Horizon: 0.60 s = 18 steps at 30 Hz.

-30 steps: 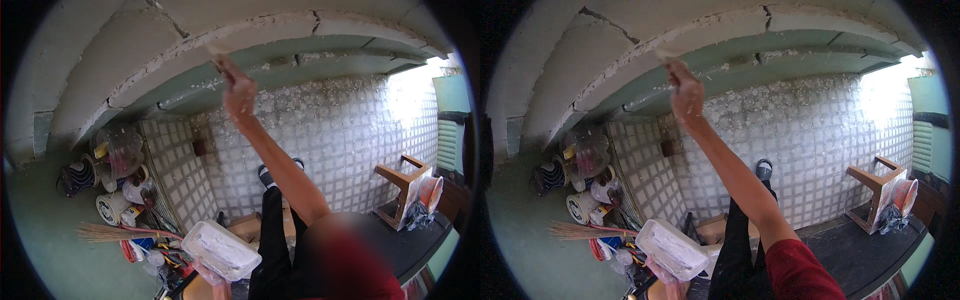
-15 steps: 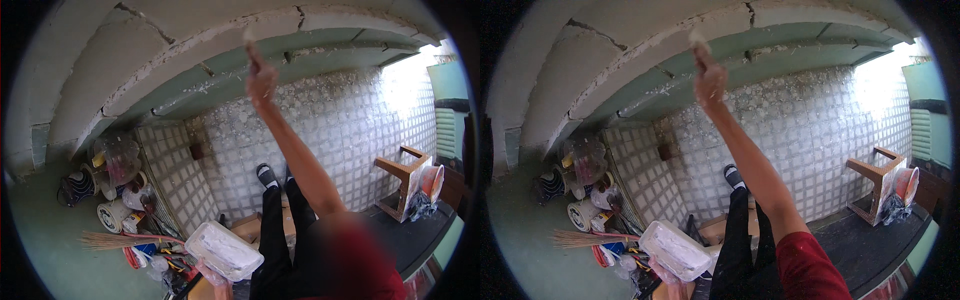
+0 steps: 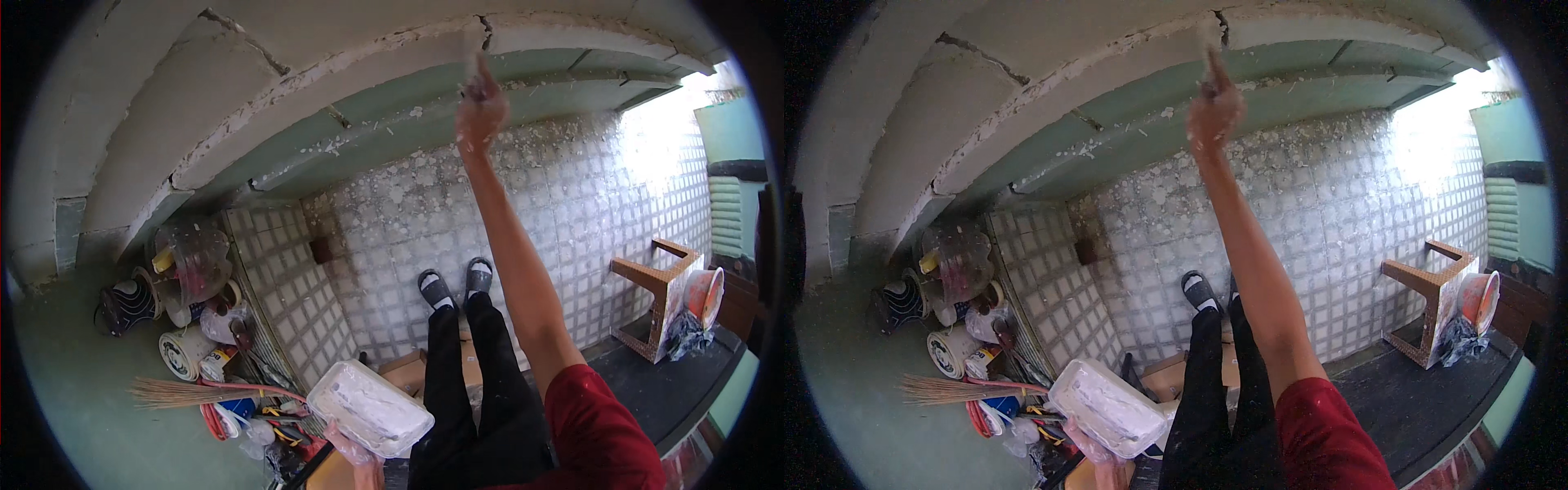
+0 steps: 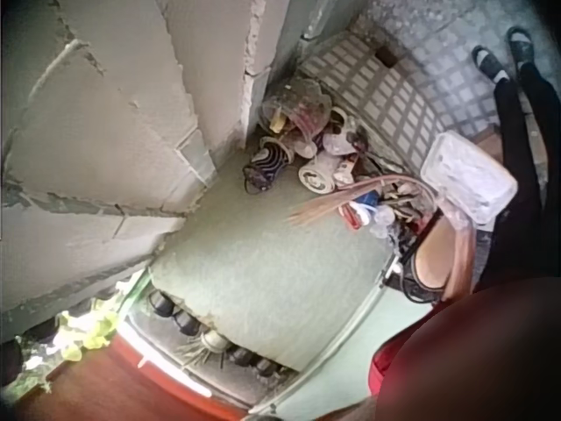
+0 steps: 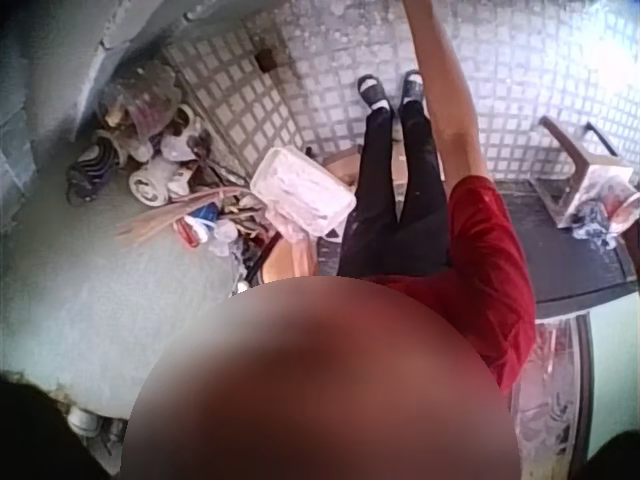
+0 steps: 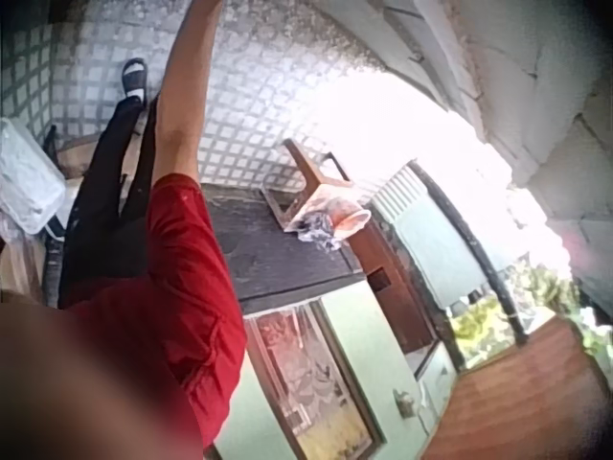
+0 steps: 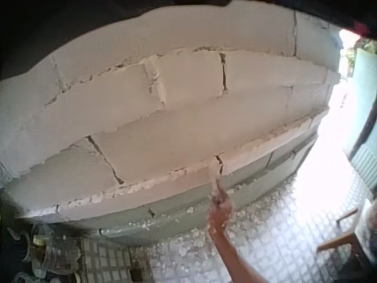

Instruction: Applying plaster or joint compound to a concrete ceiling beam using a putty knife.

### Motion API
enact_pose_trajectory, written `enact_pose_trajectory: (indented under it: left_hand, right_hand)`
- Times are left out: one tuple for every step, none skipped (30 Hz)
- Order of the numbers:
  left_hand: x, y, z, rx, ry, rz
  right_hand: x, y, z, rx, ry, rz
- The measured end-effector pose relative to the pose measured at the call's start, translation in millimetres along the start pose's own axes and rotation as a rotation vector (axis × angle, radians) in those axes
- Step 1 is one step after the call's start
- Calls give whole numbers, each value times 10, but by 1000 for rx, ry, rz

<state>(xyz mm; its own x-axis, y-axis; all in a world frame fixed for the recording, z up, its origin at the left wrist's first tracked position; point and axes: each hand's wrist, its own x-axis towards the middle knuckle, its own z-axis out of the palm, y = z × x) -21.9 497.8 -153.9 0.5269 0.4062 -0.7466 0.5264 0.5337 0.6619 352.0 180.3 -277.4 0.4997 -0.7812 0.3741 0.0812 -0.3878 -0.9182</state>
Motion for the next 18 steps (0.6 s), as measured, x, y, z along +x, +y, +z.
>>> enact_pose_trajectory:
  left_hand:
    - [-37,36,103,58,24,24]
    - [-44,62,108,60,29,28]
    - [-53,85,113,41,17,22]
    - [-63,100,127,24,4,17]
    - [-77,129,123,11,-8,12]
    - [-91,155,120,0,-22,5]
    - [-103,184,112,-11,-37,-1]
    - [-113,191,125,-28,-57,-4]
    - [-120,182,165,-45,-83,-10]
    - [-136,159,193,-64,-110,-16]
    - [-130,138,205,-85,-133,-18]
    - [-130,165,166,-110,-140,-6]
    - [-118,180,125,-136,-150,4]
    - [-84,189,29,-155,-198,5]
    - [-66,207,-8,-156,-206,-2]
    - [-22,227,8,-125,-162,9]
    - [-60,277,5,-88,-111,7]
    - [-88,357,52,-123,-144,-5]
  right_hand:
    - [-37,51,37,-4,1,-4]
    - [-150,-25,154,-2,-53,-7]
    - [-256,-119,238,-4,-102,-14]
    - [-363,-213,297,-33,-149,-30]
    - [-482,-313,334,-62,-195,-42]
    - [-578,-377,349,-66,-187,-35]
    - [-660,-444,352,9,-303,-52]
    - [-665,-465,341,87,-417,-78]
    - [-652,-357,319,84,-404,-84]
    - [-628,-244,279,330,-479,164]
    - [-586,-185,256,584,-554,414]
    - [-579,-356,154,603,-558,412]
    - [-593,-512,-86,896,-603,596]
    - [-547,-677,-376,1173,-635,775]
    - [-478,-792,-627,1117,-597,845]
    - [-412,-915,-805,1070,-566,913]
    - [-388,-1092,-1031,1060,-564,917]
    - [-349,-1285,-1226,1065,-517,966]
